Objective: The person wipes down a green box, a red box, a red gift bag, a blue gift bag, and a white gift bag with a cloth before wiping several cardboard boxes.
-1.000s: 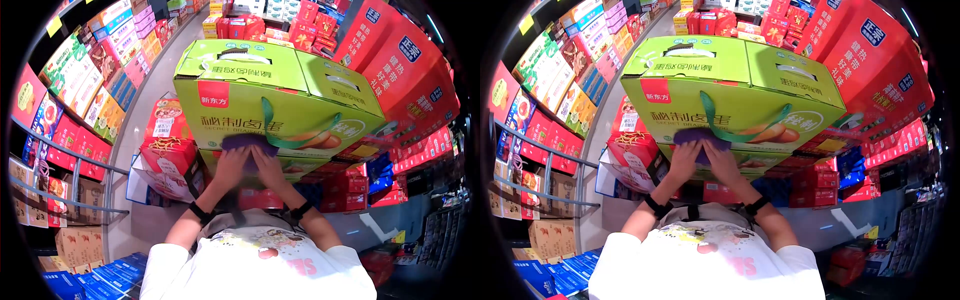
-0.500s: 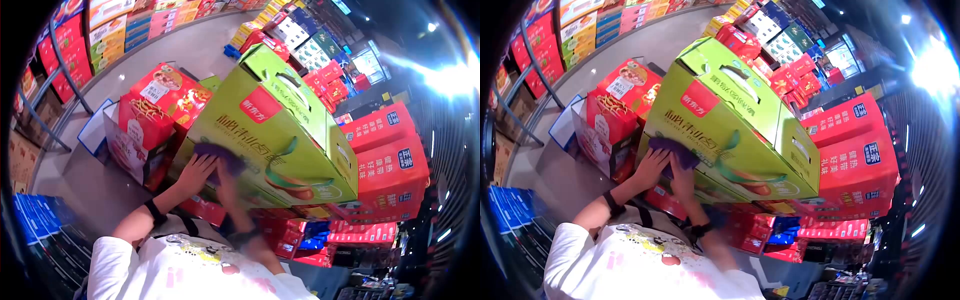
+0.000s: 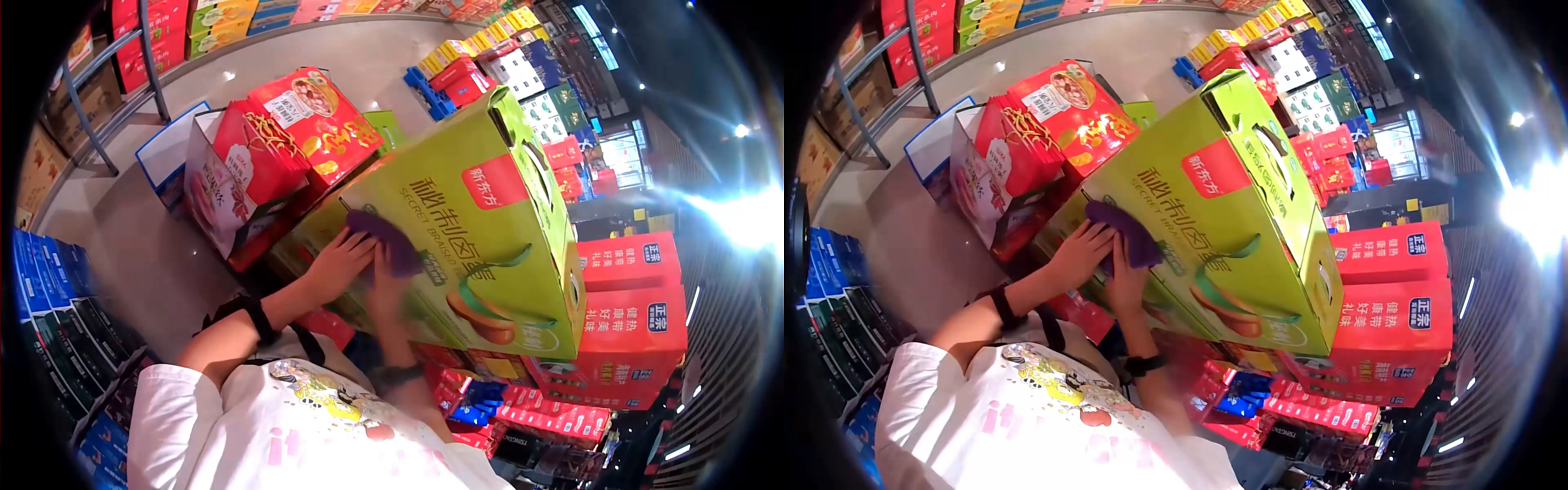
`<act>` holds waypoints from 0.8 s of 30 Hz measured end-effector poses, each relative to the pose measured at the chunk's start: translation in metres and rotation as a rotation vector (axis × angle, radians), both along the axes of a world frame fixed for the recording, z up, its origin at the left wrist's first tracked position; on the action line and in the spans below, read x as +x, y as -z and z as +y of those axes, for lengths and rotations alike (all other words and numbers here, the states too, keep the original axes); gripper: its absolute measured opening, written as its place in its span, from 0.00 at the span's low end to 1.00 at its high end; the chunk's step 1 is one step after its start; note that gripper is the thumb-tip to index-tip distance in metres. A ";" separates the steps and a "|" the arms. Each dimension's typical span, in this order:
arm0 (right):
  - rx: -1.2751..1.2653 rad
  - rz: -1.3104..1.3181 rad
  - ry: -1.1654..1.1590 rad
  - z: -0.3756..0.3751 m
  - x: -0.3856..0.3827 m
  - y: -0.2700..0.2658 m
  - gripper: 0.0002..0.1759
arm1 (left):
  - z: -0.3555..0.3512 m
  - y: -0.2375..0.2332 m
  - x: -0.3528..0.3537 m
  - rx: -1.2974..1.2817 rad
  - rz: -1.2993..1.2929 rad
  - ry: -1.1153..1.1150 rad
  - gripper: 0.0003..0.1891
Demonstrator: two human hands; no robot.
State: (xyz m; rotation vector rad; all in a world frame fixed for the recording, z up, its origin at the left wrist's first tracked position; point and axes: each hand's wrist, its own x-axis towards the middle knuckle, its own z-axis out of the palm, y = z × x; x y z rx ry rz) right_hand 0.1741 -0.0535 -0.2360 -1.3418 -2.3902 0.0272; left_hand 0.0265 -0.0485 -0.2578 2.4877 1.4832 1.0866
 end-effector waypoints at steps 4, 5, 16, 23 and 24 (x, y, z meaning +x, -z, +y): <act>0.066 0.110 -0.028 0.003 -0.007 -0.032 0.39 | 0.001 -0.030 0.000 0.029 -0.036 0.002 0.24; 0.126 0.115 -0.034 0.006 -0.009 -0.045 0.38 | 0.006 -0.044 -0.001 0.065 -0.064 -0.009 0.24; 0.192 0.158 0.160 -0.021 0.040 -0.042 0.42 | 0.006 -0.055 0.041 0.104 0.095 0.209 0.23; 0.162 0.055 0.619 -0.089 0.117 -0.026 0.39 | -0.018 -0.056 0.130 0.217 0.104 0.544 0.25; 0.124 0.075 0.703 -0.097 0.121 -0.026 0.38 | -0.022 -0.055 0.140 0.209 0.090 0.573 0.25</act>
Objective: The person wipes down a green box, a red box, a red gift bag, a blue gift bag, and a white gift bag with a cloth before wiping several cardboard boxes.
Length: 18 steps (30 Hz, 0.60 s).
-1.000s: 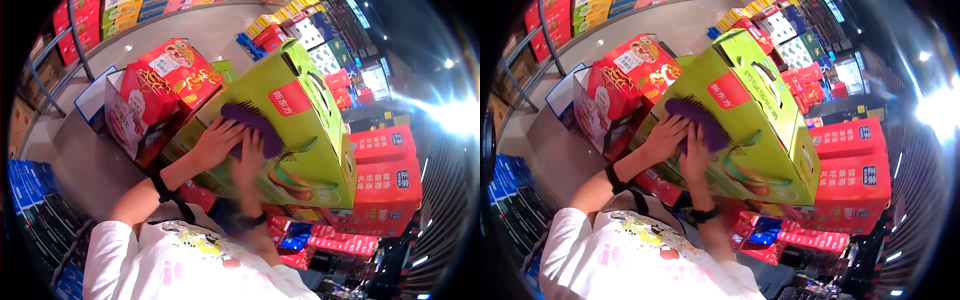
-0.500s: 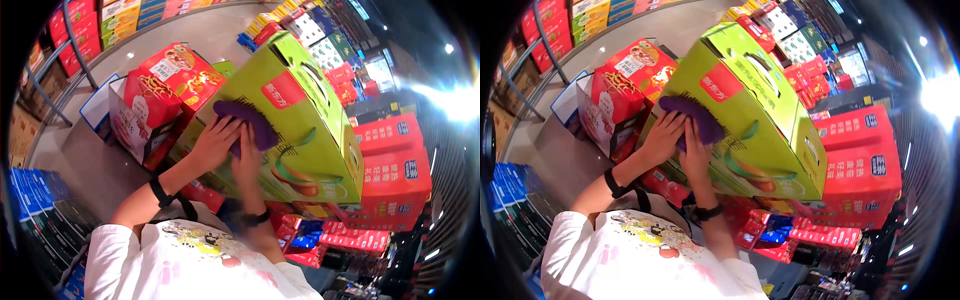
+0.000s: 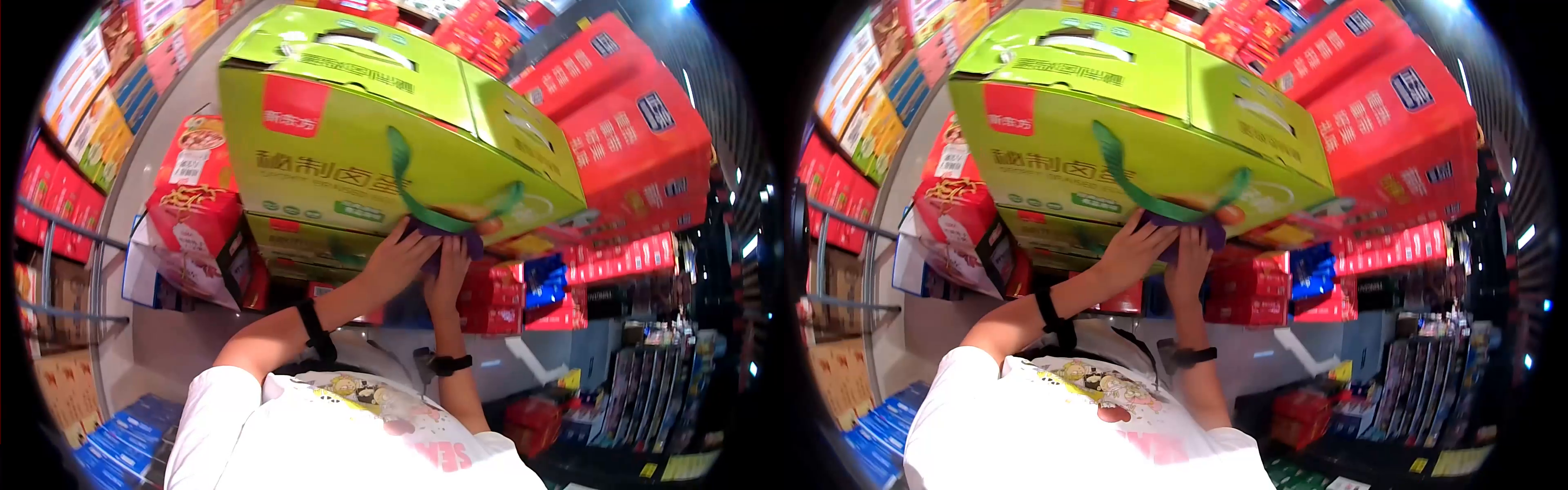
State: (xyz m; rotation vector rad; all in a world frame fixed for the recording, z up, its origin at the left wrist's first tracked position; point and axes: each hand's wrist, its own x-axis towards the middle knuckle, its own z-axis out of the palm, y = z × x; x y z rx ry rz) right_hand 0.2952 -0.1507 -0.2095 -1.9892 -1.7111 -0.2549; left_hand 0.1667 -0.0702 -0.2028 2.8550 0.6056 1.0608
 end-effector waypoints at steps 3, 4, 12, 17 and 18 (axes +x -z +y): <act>0.094 0.014 0.016 -0.010 0.007 0.001 0.37 | -0.008 -0.007 0.011 0.020 0.062 -0.006 0.26; 0.097 0.019 0.028 -0.008 0.006 0.002 0.37 | -0.007 -0.009 0.009 0.024 0.067 0.006 0.26; -0.002 0.161 -0.219 0.038 -0.084 0.004 0.42 | 0.027 0.022 -0.108 -0.001 0.178 -0.175 0.25; -0.262 0.080 -0.462 0.064 -0.134 0.019 0.37 | 0.035 0.035 -0.169 -0.025 0.301 -0.357 0.26; -0.258 0.084 -0.417 0.066 -0.136 0.022 0.37 | 0.035 0.039 -0.170 -0.037 0.332 -0.412 0.26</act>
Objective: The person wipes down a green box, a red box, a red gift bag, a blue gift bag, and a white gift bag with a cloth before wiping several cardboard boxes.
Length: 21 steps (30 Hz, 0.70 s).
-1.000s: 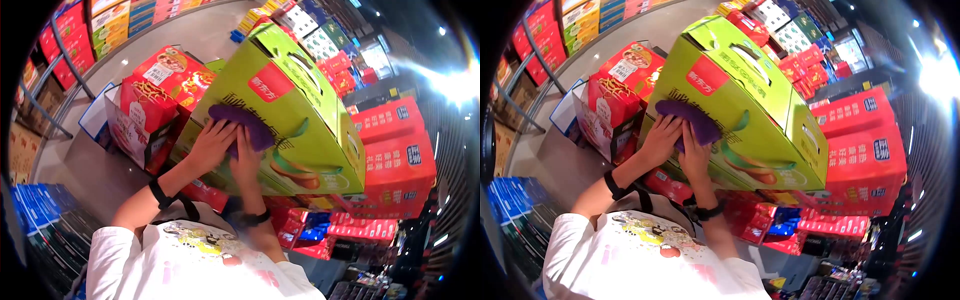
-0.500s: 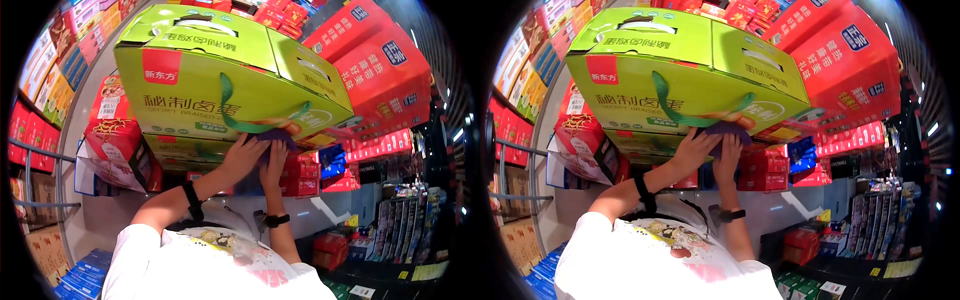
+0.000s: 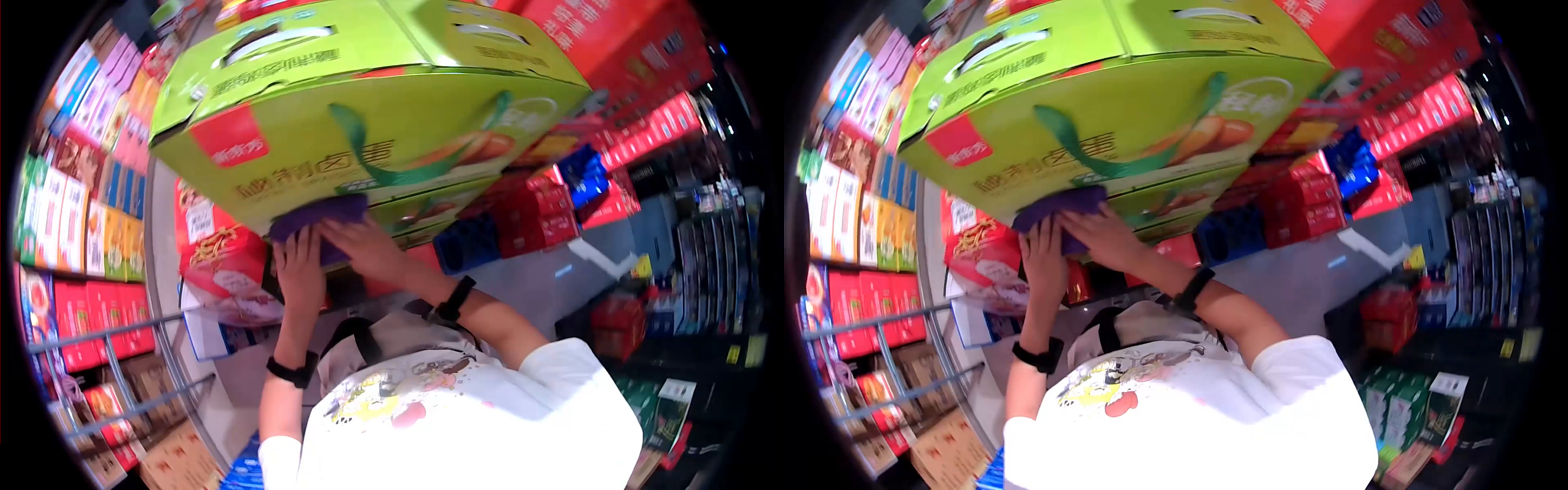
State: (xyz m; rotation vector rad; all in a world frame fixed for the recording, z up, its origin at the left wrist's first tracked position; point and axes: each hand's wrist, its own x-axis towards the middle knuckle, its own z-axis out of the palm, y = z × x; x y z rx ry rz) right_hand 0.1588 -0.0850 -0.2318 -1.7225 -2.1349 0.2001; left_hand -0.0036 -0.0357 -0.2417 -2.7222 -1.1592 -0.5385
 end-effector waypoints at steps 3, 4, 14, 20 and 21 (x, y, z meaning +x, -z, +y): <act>0.149 0.021 -0.077 -0.004 0.005 -0.003 0.36 | -0.003 0.008 0.009 -0.017 -0.029 0.003 0.28; 0.159 0.020 -0.039 -0.007 0.011 0.001 0.36 | -0.003 0.007 0.016 -0.007 -0.027 0.041 0.28; 0.093 -0.032 0.243 -0.083 0.128 0.026 0.34 | -0.046 0.024 0.144 -0.278 0.129 0.308 0.38; 0.244 0.765 0.407 -0.138 0.216 0.053 0.31 | -0.112 0.025 0.265 -0.460 -0.501 0.511 0.34; 0.251 0.757 0.360 -0.147 0.240 0.048 0.31 | -0.124 0.021 0.296 -0.426 -0.519 0.482 0.34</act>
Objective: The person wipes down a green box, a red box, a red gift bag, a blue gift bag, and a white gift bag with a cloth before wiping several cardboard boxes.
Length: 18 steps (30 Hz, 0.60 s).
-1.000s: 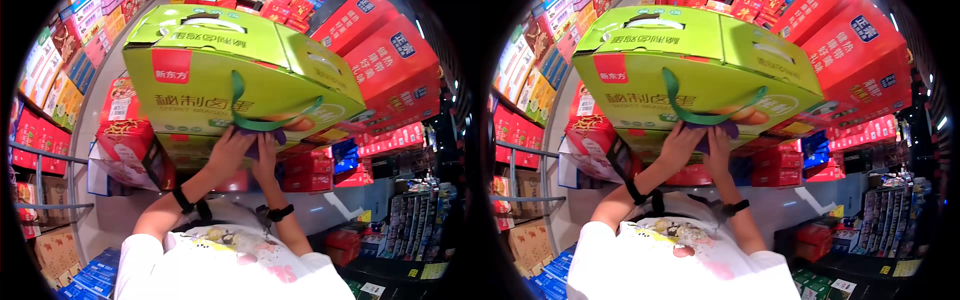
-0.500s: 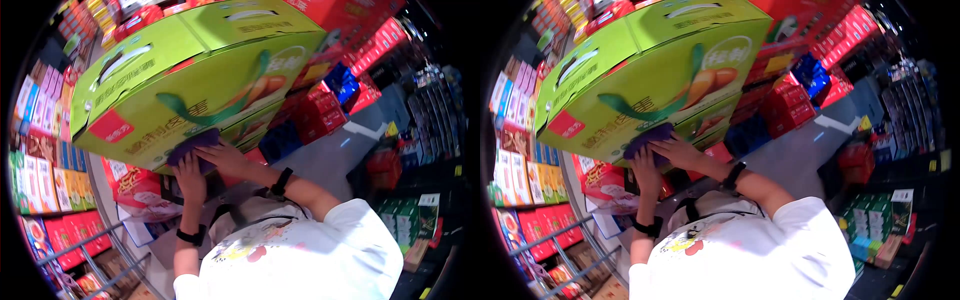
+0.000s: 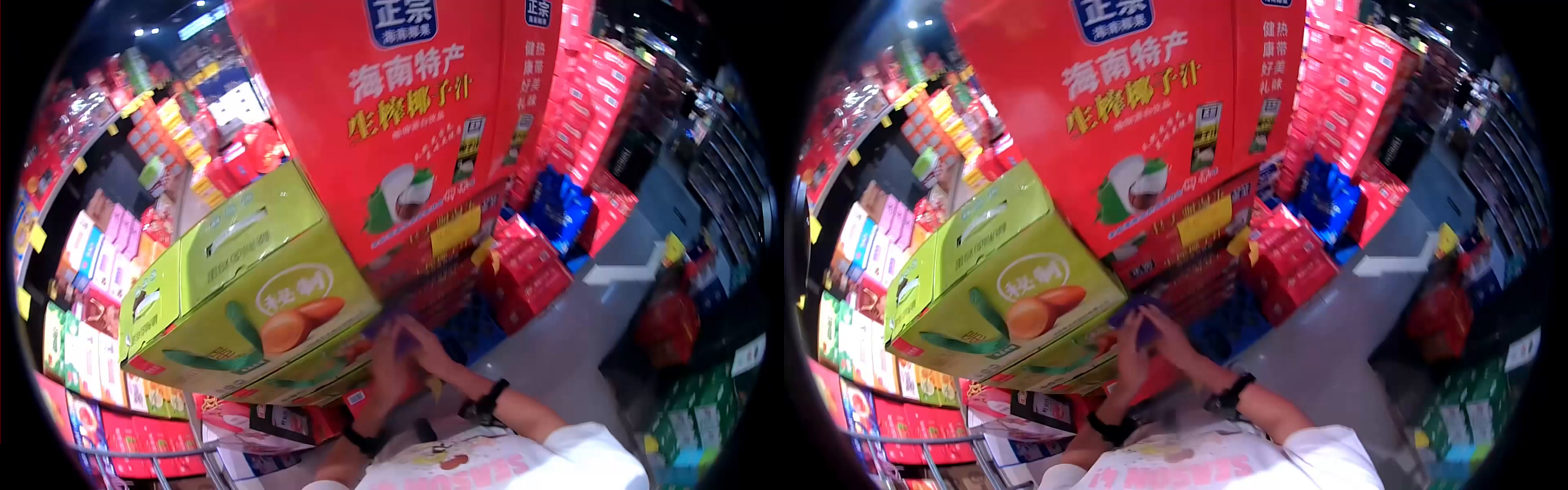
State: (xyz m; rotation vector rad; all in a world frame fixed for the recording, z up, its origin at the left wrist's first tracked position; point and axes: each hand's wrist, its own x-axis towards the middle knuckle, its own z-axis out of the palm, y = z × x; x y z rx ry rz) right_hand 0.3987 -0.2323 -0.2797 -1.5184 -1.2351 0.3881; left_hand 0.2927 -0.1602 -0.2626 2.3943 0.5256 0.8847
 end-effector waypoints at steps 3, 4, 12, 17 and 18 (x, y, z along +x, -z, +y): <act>0.168 0.180 0.017 -0.038 0.058 -0.027 0.33 | -0.042 -0.036 0.064 -0.259 -0.109 0.082 0.36; 0.157 0.161 0.021 -0.044 0.077 -0.055 0.31 | -0.048 -0.058 0.082 -0.139 -0.111 0.062 0.35; 0.664 -0.801 0.027 -0.028 0.169 -0.249 0.27 | -0.018 -0.239 0.118 0.964 -0.248 -0.114 0.20; 0.485 -0.924 0.128 0.028 0.187 -0.255 0.28 | 0.028 -0.244 0.138 0.942 0.108 -0.396 0.27; 0.412 -0.998 0.161 0.037 0.188 -0.243 0.28 | 0.040 -0.229 0.143 0.929 0.164 -0.419 0.30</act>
